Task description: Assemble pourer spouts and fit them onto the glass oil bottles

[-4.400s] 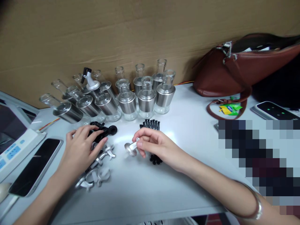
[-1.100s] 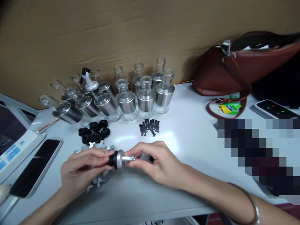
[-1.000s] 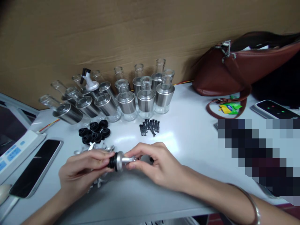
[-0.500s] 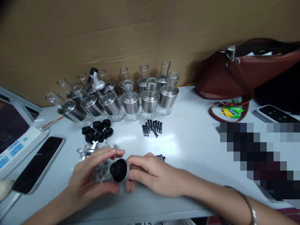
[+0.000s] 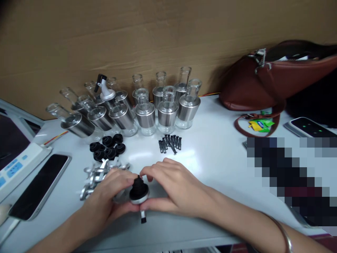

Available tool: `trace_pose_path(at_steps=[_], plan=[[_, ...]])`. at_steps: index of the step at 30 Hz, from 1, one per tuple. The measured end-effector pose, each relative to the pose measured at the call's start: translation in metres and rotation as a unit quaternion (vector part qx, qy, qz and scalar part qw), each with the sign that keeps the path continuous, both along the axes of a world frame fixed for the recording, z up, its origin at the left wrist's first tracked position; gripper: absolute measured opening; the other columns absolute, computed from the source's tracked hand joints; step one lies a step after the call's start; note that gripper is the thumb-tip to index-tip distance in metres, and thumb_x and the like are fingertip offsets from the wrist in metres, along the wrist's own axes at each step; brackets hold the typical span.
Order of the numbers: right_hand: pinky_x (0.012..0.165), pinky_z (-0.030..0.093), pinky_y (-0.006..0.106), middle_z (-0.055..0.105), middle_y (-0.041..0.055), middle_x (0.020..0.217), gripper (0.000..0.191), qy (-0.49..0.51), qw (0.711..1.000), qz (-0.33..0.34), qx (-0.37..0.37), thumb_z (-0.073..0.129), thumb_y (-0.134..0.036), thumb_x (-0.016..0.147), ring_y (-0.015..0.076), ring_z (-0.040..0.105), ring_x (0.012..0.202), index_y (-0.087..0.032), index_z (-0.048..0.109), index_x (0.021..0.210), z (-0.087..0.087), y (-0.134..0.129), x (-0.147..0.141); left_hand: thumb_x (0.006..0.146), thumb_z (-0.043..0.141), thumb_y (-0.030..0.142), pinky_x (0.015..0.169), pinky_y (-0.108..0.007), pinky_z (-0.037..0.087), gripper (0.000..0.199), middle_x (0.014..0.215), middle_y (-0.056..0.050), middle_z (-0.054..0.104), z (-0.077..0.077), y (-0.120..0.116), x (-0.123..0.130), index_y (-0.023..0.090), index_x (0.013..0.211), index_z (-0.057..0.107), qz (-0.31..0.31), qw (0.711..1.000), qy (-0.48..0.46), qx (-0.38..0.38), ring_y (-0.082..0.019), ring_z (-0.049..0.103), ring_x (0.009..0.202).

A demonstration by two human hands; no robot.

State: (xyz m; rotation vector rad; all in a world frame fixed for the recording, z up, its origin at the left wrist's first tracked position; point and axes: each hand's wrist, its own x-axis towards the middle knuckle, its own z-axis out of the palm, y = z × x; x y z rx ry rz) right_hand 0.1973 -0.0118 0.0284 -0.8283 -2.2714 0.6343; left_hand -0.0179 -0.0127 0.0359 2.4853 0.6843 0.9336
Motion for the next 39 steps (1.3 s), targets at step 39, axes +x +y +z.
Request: trace_pose_path(at_steps=[39], plan=[[0.055, 0.038, 0.025, 0.054, 0.0002, 0.059, 0.058, 0.020, 0.997, 0.070, -0.033, 0.023, -0.060, 0.097, 0.0122, 0.046, 0.053, -0.017, 0.054, 0.072, -0.0003, -0.0042, -0.0034, 0.099, 0.019, 0.052, 0.069, -0.030, 0.035, 0.047, 0.069, 0.001, 0.057, 0.0056, -0.0031, 0.0025, 0.016, 0.088, 0.048, -0.018, 0.990, 0.141, -0.014, -0.013, 0.049, 0.060]])
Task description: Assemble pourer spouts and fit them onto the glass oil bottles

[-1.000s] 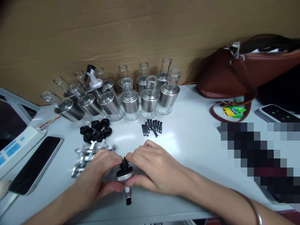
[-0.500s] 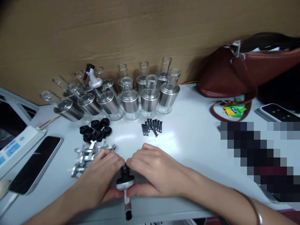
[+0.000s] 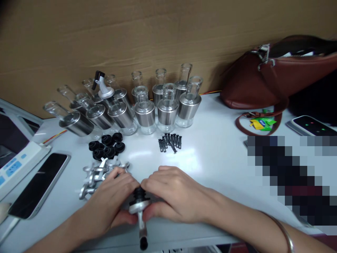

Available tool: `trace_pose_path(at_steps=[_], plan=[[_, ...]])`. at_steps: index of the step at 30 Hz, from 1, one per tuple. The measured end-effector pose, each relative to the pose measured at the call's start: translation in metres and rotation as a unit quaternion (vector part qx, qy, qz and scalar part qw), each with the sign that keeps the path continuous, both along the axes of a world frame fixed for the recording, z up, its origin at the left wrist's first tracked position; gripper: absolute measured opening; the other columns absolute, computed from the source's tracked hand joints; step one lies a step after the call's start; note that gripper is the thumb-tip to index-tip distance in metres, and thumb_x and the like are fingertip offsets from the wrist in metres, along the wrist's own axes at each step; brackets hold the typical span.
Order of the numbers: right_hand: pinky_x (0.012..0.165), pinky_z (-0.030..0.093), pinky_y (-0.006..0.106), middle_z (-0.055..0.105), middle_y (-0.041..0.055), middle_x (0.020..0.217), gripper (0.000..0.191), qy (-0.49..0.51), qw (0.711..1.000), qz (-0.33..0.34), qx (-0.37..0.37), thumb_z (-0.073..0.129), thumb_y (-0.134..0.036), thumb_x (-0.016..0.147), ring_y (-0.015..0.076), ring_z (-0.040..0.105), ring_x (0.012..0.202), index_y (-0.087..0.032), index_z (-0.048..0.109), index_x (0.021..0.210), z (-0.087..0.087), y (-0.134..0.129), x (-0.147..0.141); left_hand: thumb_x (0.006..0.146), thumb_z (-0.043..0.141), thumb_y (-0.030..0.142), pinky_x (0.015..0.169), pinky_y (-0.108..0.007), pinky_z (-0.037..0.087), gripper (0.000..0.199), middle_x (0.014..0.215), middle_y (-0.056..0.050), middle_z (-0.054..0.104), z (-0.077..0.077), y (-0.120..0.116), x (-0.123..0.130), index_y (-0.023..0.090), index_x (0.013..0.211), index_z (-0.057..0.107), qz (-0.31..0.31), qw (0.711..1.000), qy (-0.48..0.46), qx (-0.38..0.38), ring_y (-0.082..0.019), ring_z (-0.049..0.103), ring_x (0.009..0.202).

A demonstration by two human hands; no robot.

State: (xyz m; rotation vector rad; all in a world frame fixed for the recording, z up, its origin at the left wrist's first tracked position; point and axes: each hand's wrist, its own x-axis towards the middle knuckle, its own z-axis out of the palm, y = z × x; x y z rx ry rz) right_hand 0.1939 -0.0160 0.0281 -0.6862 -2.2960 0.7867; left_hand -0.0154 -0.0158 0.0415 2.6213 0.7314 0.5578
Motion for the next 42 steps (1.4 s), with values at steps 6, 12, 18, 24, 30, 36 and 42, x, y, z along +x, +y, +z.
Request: trace_pose_path(at_steps=[6, 12, 18, 24, 30, 36, 42], plan=[[0.052, 0.033, 0.023, 0.046, -0.0020, 0.060, 0.059, 0.030, 0.973, -0.022, -0.228, 0.029, -0.066, 0.092, 0.0103, 0.042, 0.055, -0.016, 0.054, 0.072, 0.005, -0.002, -0.001, 0.098, 0.022, 0.055, 0.061, -0.027, 0.035, 0.048, 0.066, 0.001, 0.052, 0.002, -0.007, 0.001, 0.020, 0.076, 0.045, 0.066, 0.969, -0.034, -0.234, -0.014, 0.044, 0.060], [0.050, 0.027, 0.023, 0.038, -0.0047, 0.060, 0.056, 0.095, 0.898, -0.033, -0.428, 0.044, -0.070, 0.086, 0.0090, 0.034, 0.055, -0.017, 0.051, 0.069, 0.001, -0.006, -0.005, 0.096, 0.037, 0.050, 0.052, -0.023, 0.027, 0.040, 0.061, 0.005, 0.039, 0.009, -0.010, 0.005, 0.020, 0.069, 0.041, 0.100, 0.895, -0.099, -0.422, -0.011, 0.037, 0.056], [0.048, 0.021, 0.021, 0.033, -0.0064, 0.060, 0.051, 0.169, 0.832, -0.059, -0.525, 0.053, -0.066, 0.083, 0.0079, 0.026, 0.054, -0.018, 0.046, 0.068, -0.011, -0.008, -0.013, 0.093, 0.037, 0.055, 0.053, -0.025, 0.025, 0.046, 0.057, 0.006, 0.032, 0.002, -0.009, 0.004, 0.020, 0.064, 0.036, 0.153, 0.858, -0.092, -0.482, -0.011, 0.032, 0.053], [0.051, 0.020, 0.022, 0.034, -0.0061, 0.061, 0.048, 0.191, 0.809, -0.055, -0.554, 0.056, -0.064, 0.082, 0.0081, 0.026, 0.056, -0.017, 0.049, 0.071, -0.010, -0.008, -0.014, 0.093, 0.038, 0.056, 0.052, -0.025, 0.025, 0.046, 0.056, 0.006, 0.032, 0.000, -0.006, 0.005, 0.021, 0.063, 0.035, 0.154, 0.863, -0.092, -0.473, -0.010, 0.032, 0.053], [0.052, 0.020, 0.023, 0.034, -0.0059, 0.062, 0.046, 0.202, 0.802, -0.051, -0.560, 0.058, -0.060, 0.083, 0.0081, 0.027, 0.057, -0.017, 0.048, 0.071, -0.006, -0.012, -0.013, 0.095, 0.034, 0.052, 0.051, -0.024, 0.026, 0.044, 0.056, 0.006, 0.034, 0.003, -0.007, 0.004, 0.020, 0.064, 0.036, 0.130, 0.894, -0.078, -0.422, -0.010, 0.034, 0.051], [0.045, 0.015, 0.022, 0.027, -0.0090, 0.055, 0.047, 0.224, 0.795, -0.041, -0.563, 0.058, -0.059, 0.084, 0.0061, 0.020, 0.049, -0.019, 0.043, 0.065, -0.008, -0.009, -0.015, 0.096, 0.035, 0.047, 0.048, -0.023, 0.027, 0.044, 0.051, 0.006, 0.035, 0.003, -0.005, 0.005, 0.020, 0.061, 0.036, 0.132, 0.903, -0.090, -0.398, -0.009, 0.034, 0.047], [0.041, 0.015, 0.021, 0.038, -0.0083, 0.055, 0.049, 0.214, 0.792, -0.033, -0.571, 0.056, -0.062, 0.083, 0.0037, 0.021, 0.043, -0.016, 0.050, 0.067, -0.001, -0.007, -0.018, 0.100, 0.031, 0.041, 0.053, -0.022, 0.031, 0.045, 0.051, 0.006, 0.042, -0.001, -0.008, 0.003, 0.018, 0.066, 0.050, 0.110, 0.929, -0.110, -0.337, -0.008, 0.040, 0.049]])
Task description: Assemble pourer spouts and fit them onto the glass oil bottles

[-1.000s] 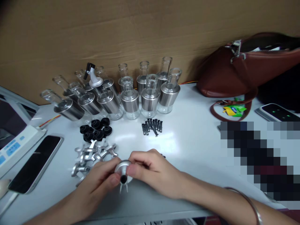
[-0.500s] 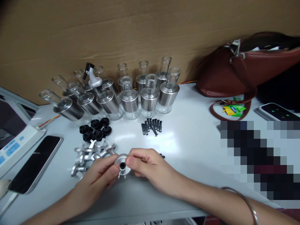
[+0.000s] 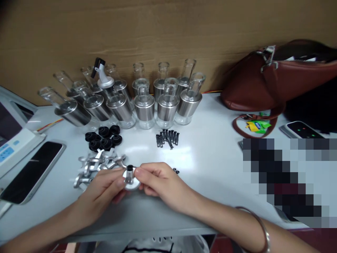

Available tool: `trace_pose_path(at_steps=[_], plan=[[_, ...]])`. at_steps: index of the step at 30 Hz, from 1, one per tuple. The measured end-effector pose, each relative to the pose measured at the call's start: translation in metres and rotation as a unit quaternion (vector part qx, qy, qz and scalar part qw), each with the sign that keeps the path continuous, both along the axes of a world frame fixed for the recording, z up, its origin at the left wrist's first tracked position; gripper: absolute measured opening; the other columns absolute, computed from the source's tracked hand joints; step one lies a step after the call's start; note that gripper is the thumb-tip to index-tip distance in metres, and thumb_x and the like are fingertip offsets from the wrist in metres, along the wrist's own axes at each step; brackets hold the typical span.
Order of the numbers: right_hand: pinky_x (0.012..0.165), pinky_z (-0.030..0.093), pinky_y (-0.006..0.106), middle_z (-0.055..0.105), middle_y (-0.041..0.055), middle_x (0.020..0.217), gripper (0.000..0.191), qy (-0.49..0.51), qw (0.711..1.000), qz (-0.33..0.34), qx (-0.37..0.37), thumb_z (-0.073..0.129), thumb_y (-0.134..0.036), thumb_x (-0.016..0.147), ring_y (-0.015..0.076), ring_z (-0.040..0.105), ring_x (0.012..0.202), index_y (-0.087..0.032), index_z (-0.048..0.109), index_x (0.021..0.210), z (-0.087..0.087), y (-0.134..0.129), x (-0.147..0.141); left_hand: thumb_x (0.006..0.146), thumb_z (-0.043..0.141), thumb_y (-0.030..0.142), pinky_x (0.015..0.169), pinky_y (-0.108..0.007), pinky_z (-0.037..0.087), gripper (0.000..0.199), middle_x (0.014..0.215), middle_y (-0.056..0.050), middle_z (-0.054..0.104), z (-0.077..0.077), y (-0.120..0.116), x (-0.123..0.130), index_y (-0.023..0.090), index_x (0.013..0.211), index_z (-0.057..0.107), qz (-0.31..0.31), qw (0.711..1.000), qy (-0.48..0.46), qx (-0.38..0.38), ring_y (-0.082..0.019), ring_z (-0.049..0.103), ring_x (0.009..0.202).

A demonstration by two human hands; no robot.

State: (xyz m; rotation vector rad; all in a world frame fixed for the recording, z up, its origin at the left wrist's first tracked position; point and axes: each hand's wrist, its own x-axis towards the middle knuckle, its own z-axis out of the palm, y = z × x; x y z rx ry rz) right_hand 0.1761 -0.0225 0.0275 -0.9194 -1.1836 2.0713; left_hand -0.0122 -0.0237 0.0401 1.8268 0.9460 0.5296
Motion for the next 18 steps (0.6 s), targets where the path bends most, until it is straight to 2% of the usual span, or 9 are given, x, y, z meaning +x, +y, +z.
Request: trace_pose_path(at_steps=[4, 8, 10, 12, 15, 18], plan=[[0.041, 0.017, 0.022, 0.035, -0.0097, 0.048, 0.048, -0.006, 1.000, 0.009, 0.019, 0.051, -0.059, 0.087, 0.0048, 0.023, 0.041, -0.016, 0.052, 0.068, 0.001, -0.001, 0.001, 0.101, 0.027, 0.041, 0.054, -0.022, 0.034, 0.049, 0.051, 0.006, 0.045, -0.001, 0.002, 0.000, 0.017, 0.069, 0.055, -0.003, 0.999, 0.016, 0.030, -0.008, 0.044, 0.049], [0.044, 0.022, 0.022, 0.041, -0.0065, 0.053, 0.048, -0.036, 0.999, 0.026, 0.031, 0.044, -0.060, 0.091, 0.0069, 0.031, 0.047, -0.016, 0.053, 0.074, 0.002, -0.005, 0.003, 0.101, 0.024, 0.044, 0.057, -0.024, 0.037, 0.052, 0.049, 0.005, 0.045, -0.001, 0.005, -0.003, 0.018, 0.062, 0.047, 0.022, 0.989, 0.056, 0.137, -0.010, 0.043, 0.048], [0.045, 0.024, 0.022, 0.043, -0.0051, 0.056, 0.050, -0.048, 0.998, 0.029, 0.022, 0.042, -0.061, 0.091, 0.0074, 0.033, 0.048, -0.015, 0.054, 0.075, 0.002, -0.005, 0.004, 0.100, 0.030, 0.047, 0.056, -0.024, 0.039, 0.043, 0.057, 0.004, 0.051, -0.003, 0.006, -0.005, 0.019, 0.073, 0.049, 0.054, 0.979, 0.048, 0.189, -0.010, 0.047, 0.051], [0.045, 0.024, 0.023, 0.043, -0.0057, 0.052, 0.053, -0.043, 0.999, 0.031, 0.000, 0.041, -0.063, 0.089, 0.0071, 0.032, 0.044, -0.015, 0.055, 0.073, 0.001, -0.003, 0.005, 0.096, 0.040, 0.050, 0.060, -0.023, 0.044, 0.032, 0.076, 0.000, 0.061, -0.006, 0.007, -0.008, 0.020, 0.096, 0.050, 0.058, 0.973, 0.016, 0.225, -0.012, 0.057, 0.064], [0.042, 0.021, 0.024, 0.043, -0.0069, 0.045, 0.056, -0.016, 0.998, 0.040, -0.040, 0.040, -0.066, 0.088, 0.0058, 0.027, 0.036, -0.015, 0.056, 0.069, -0.002, 0.000, 0.006, 0.095, 0.047, 0.043, 0.078, -0.029, 0.049, 0.033, 0.103, -0.007, 0.066, -0.010, 0.009, -0.009, 0.021, 0.119, 0.043, 0.002, 0.958, 0.012, 0.287, -0.017, 0.063, 0.092], [0.041, 0.020, 0.024, 0.042, -0.0065, 0.042, 0.059, -0.004, 0.997, 0.058, -0.056, 0.036, -0.065, 0.089, 0.0051, 0.025, 0.033, -0.015, 0.055, 0.064, -0.004, 0.001, 0.007, 0.099, 0.042, 0.033, 0.084, -0.032, 0.047, 0.027, 0.106, -0.007, 0.067, -0.011, 0.009, -0.009, 0.022, 0.123, 0.041, -0.031, 0.944, 0.031, 0.326, -0.018, 0.064, 0.097]])
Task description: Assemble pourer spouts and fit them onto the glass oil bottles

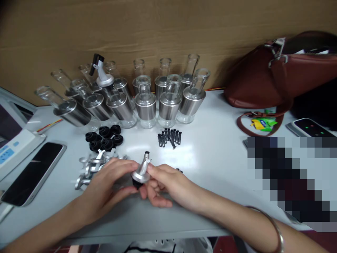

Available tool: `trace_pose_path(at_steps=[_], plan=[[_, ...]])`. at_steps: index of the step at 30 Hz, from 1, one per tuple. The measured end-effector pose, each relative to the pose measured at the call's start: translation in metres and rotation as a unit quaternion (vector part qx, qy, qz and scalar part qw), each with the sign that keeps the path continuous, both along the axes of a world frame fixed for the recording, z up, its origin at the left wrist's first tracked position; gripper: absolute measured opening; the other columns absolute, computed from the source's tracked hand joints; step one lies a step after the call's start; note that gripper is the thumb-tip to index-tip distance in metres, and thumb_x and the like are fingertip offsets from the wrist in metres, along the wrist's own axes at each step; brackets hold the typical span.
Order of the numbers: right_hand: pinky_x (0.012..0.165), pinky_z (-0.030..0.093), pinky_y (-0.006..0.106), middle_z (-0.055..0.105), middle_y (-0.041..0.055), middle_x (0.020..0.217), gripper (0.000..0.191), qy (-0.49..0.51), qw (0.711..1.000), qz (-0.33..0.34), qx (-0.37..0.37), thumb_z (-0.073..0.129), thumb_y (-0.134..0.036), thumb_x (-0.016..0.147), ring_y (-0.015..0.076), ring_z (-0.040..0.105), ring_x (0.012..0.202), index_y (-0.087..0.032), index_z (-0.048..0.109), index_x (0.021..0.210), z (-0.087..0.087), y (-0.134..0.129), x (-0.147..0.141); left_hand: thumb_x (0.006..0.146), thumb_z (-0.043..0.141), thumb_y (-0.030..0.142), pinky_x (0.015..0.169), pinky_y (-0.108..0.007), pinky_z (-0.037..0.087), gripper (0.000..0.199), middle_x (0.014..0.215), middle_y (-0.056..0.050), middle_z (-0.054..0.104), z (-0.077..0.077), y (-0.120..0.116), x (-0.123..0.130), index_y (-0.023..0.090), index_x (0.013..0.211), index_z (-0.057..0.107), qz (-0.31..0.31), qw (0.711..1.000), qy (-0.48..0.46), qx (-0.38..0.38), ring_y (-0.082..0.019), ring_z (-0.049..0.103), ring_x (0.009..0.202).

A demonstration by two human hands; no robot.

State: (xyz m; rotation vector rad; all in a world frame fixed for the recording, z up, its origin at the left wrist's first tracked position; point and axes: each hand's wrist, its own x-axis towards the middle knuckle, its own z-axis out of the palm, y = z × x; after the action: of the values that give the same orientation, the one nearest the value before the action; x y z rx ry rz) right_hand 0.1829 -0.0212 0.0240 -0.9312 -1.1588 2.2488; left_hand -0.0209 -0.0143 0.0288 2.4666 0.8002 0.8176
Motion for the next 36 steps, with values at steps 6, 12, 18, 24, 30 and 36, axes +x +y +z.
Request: trace_pose_path(at_steps=[6, 12, 18, 24, 30, 36], plan=[[0.047, 0.030, 0.023, 0.044, -0.0047, 0.053, 0.048, -0.124, 0.980, -0.038, 0.151, 0.034, -0.053, 0.096, 0.0080, 0.037, 0.046, -0.016, 0.054, 0.073, 0.006, -0.001, 0.004, 0.098, 0.045, 0.033, 0.086, -0.031, 0.047, 0.022, 0.108, -0.008, 0.068, 0.002, -0.001, 0.001, 0.020, 0.116, 0.045, 0.005, 1.000, -0.012, -0.024, -0.017, 0.064, 0.100], [0.056, 0.045, 0.022, 0.064, 0.0015, 0.085, 0.022, -0.190, 0.883, -0.121, 0.411, 0.054, -0.028, 0.091, 0.0116, 0.057, 0.068, -0.020, 0.050, 0.112, 0.011, -0.002, 0.013, 0.095, 0.051, 0.037, 0.075, -0.030, 0.048, 0.022, 0.091, -0.001, 0.069, 0.008, -0.002, 0.001, 0.022, 0.111, 0.048, 0.037, 0.995, -0.015, -0.086, -0.015, 0.065, 0.080], [0.063, 0.054, 0.024, 0.070, 0.0054, 0.093, 0.025, -0.198, 0.826, -0.095, 0.519, 0.059, -0.024, 0.089, 0.0127, 0.063, 0.072, -0.019, 0.055, 0.113, 0.012, -0.002, 0.011, 0.095, 0.050, 0.036, 0.078, -0.028, 0.047, 0.026, 0.096, -0.003, 0.068, 0.003, 0.000, 0.001, 0.021, 0.116, 0.048, 0.039, 0.995, -0.014, -0.086, -0.014, 0.063, 0.087], [0.061, 0.054, 0.021, 0.070, 0.0018, 0.084, 0.016, -0.219, 0.821, -0.106, 0.516, 0.063, -0.020, 0.082, 0.0104, 0.062, 0.065, -0.018, 0.058, 0.097, 0.009, -0.003, 0.009, 0.094, 0.053, 0.024, 0.077, -0.028, 0.045, 0.022, 0.094, -0.003, 0.065, 0.002, -0.002, -0.001, 0.020, 0.115, 0.050, 0.002, 0.997, -0.008, -0.073, -0.014, 0.058, 0.083], [0.061, 0.051, 0.020, 0.072, -0.0001, 0.082, 0.016, -0.229, 0.810, -0.130, 0.524, 0.069, -0.022, 0.080, 0.0106, 0.065, 0.067, -0.019, 0.060, 0.092, 0.004, -0.002, 0.010, 0.094, 0.052, 0.020, 0.084, -0.027, 0.046, 0.028, 0.104, -0.005, 0.058, 0.005, -0.002, 0.001, 0.021, 0.122, 0.047, -0.002, 0.997, 0.015, -0.082, -0.016, 0.055, 0.097], [0.069, 0.051, 0.027, 0.073, 0.0031, 0.085, 0.018, -0.246, 0.772, -0.082, 0.580, 0.061, -0.036, 0.090, 0.0149, 0.067, 0.073, -0.019, 0.062, 0.096, 0.013, 0.012, 0.023, 0.096, 0.048, 0.025, 0.084, -0.030, 0.048, 0.029, 0.104, -0.006, 0.056, 0.005, -0.002, 0.002, 0.022, 0.124, 0.047, 0.020, 0.998, 0.037, -0.055, -0.017, 0.056, 0.097]])
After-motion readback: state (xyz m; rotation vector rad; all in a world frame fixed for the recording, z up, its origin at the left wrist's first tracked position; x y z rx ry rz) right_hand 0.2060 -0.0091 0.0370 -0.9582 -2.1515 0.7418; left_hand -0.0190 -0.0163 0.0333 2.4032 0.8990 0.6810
